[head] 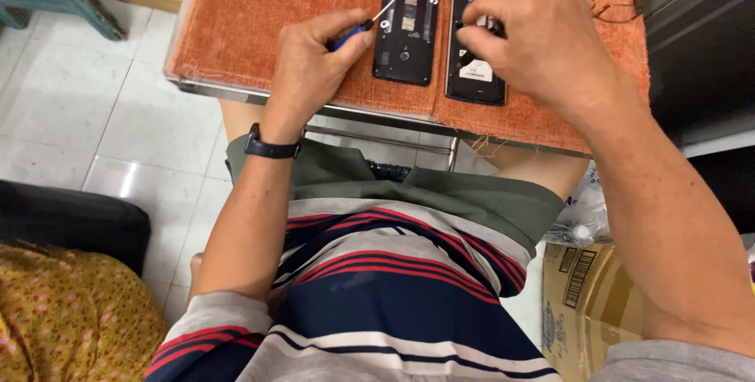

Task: Using a precision screwdriver to remove small internal screws from a mobile phone during a repair process.

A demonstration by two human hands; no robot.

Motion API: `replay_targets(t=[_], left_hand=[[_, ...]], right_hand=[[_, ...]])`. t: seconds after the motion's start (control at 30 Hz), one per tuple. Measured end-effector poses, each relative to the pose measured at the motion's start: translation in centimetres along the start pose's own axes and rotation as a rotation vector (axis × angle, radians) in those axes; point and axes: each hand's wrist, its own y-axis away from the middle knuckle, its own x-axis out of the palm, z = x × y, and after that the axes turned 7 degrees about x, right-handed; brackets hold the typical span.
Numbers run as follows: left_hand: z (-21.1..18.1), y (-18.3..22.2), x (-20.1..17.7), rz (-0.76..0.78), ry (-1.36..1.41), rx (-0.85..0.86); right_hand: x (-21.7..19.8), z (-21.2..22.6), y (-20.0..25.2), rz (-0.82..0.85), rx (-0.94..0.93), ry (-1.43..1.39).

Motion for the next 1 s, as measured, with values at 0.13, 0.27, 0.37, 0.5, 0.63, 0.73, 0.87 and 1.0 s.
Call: replay_targets(t=[0.13,0.27,0.37,0.5,0.63,0.73,0.87,1.0], left_hand=[[0.9,0.0,0.4,-0.031,-0.057,0.041],[1.1,0.1,0.6,0.015,-0.08,-0.006],[1.8,0.1,1.0,-0.016,-0.153,0.076],[3.1,0.2,1.5,0.023,-0.244,0.11],[2.8,0.2,1.4,0.01,-0.242,0.114],[2.3,-0.2,0.8,0.029,-0.146,0.076],[2.9,-0.1,1.0,0.003,-0.114,0.02],[2.6,-0.3,0.9,-0.008,-0.115,0.006]], right_hand=[[-2.0,1.3,-0.3,0.157,-0.046,-0.25],[-0.9,1.2,0.1,0.083,0.033,-0.162],[-0.9,1.1,0.0,-0.102,-0.103,-0.044],[-1.6,2.1,0.0,0.124,-0.018,-0.324],[0.0,0.4,0.5,-0.008,0.027,-0.137],[-3.4,3.5,-0.6,0.258,0.1,-0.32],[-1.8,2.2,0.5,0.147,-0.022,-0.235],[-2.2,2.6,0.1,0.092,0.037,-0.226]])
